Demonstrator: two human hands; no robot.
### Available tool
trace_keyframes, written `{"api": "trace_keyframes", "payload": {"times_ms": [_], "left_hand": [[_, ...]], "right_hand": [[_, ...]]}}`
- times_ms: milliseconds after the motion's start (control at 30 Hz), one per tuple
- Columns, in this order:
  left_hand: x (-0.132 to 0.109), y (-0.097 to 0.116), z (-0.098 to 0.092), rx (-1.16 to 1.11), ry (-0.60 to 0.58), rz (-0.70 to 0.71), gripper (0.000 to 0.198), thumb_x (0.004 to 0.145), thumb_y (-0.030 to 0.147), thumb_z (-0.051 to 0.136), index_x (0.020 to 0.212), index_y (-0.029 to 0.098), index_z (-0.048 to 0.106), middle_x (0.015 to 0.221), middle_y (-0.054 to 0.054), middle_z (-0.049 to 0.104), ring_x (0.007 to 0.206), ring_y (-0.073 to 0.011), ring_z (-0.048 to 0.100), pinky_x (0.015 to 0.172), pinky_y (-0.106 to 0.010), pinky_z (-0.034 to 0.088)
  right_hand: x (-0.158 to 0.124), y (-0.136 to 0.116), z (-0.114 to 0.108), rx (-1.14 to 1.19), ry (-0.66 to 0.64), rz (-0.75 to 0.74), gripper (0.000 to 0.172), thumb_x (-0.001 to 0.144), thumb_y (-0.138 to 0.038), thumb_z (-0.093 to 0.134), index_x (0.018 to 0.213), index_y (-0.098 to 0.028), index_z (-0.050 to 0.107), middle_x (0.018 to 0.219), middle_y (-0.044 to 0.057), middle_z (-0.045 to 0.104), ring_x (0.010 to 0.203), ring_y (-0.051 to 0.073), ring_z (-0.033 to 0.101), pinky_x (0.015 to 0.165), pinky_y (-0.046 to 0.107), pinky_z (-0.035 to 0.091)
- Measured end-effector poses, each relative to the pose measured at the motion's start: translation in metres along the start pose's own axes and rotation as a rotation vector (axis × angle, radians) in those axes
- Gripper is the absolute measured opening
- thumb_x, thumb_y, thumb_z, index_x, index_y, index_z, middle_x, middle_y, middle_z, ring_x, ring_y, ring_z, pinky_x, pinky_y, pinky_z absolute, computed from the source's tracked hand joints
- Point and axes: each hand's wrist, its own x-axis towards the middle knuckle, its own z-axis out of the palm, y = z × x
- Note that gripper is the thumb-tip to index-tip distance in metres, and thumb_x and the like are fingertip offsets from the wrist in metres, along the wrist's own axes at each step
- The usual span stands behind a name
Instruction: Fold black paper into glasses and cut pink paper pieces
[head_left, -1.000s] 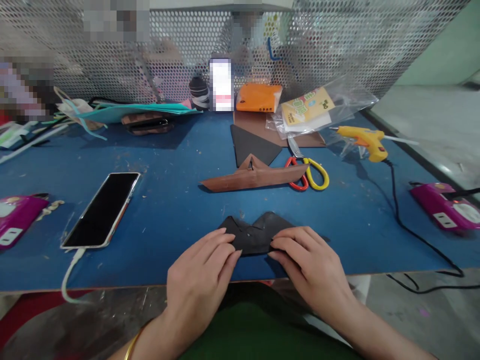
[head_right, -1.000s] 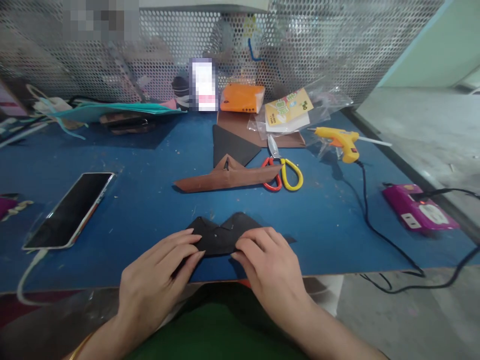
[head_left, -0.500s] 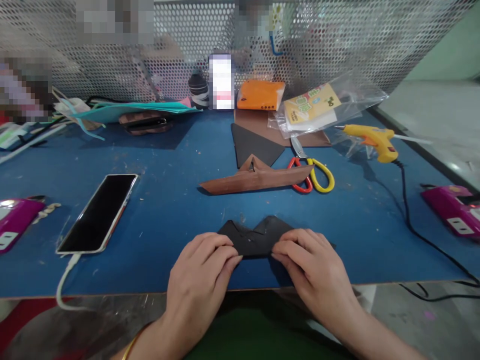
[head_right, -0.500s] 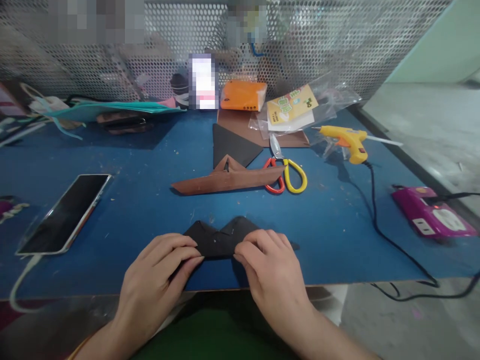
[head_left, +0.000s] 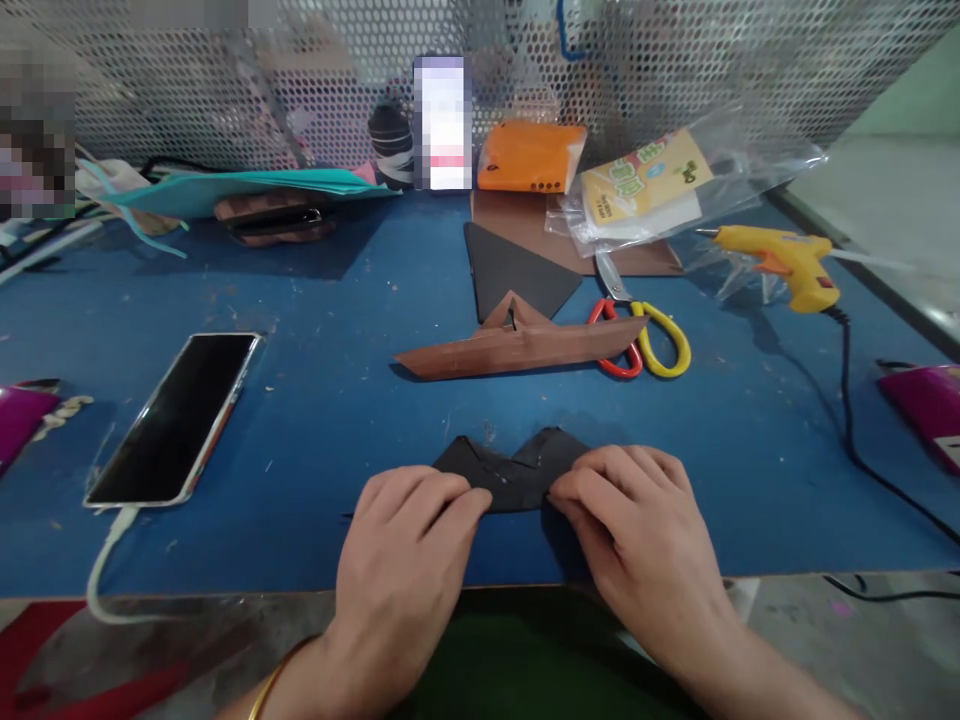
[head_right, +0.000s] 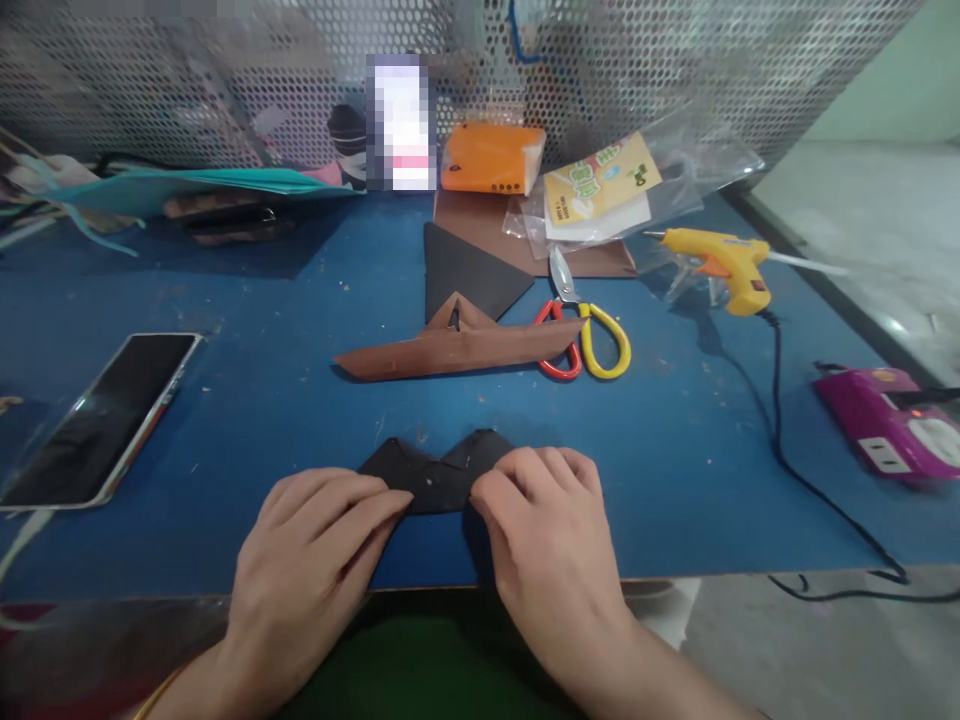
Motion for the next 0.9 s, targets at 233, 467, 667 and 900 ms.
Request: {"api": "trace_keyframes", "payload": {"times_ms": [233, 467, 667, 900], "left_hand": [[-0.005, -0.004, 0.000, 0.032, -0.051, 0.162, 0.021, 0.097, 0.012, 0.053, 0.105, 0.012, 0.072, 0.094, -0.005, 0.072, 0.087, -0.0221, 0.059, 0.080, -0.036, 0.047], [0.002, 0.000, -0.004, 0.171, -0.051, 0.296, 0.026, 0.097, 0.008, 0.046, 0.102, 0.008, 0.071, 0.085, -0.008, 0.072, 0.077, -0.0234, 0.061, 0.073, -0.039, 0.050], [0.001, -0.006, -0.002, 0.157, -0.059, 0.317, 0.026, 0.098, 0.009, 0.046, 0.103, 0.008, 0.071, 0.086, -0.007, 0.072, 0.077, -0.0229, 0.063, 0.073, -0.038, 0.053], [0.009, -0.006, -0.003, -0.021, -0.078, 0.109, 0.018, 0.097, 0.015, 0.054, 0.093, 0.016, 0.072, 0.085, -0.002, 0.070, 0.076, -0.0179, 0.061, 0.068, -0.033, 0.048]], "right_hand": [[-0.004, 0.002, 0.001, -0.044, 0.034, -0.187, 0.024, 0.100, -0.010, 0.047, 0.097, -0.017, 0.070, 0.092, 0.004, 0.072, 0.085, 0.018, 0.060, 0.085, 0.036, 0.036], [0.000, -0.003, 0.002, -0.170, 0.000, -0.383, 0.035, 0.102, -0.012, 0.038, 0.100, -0.011, 0.073, 0.093, 0.008, 0.074, 0.084, 0.022, 0.061, 0.086, 0.039, 0.038], [0.002, -0.005, 0.000, -0.250, 0.006, -0.526, 0.029, 0.095, -0.003, 0.044, 0.097, -0.003, 0.073, 0.091, 0.015, 0.073, 0.083, 0.025, 0.062, 0.085, 0.043, 0.040], [0.005, -0.003, 0.006, -0.053, -0.022, -0.255, 0.021, 0.098, -0.010, 0.050, 0.092, -0.013, 0.070, 0.083, 0.005, 0.067, 0.075, 0.019, 0.054, 0.080, 0.038, 0.038]]}}
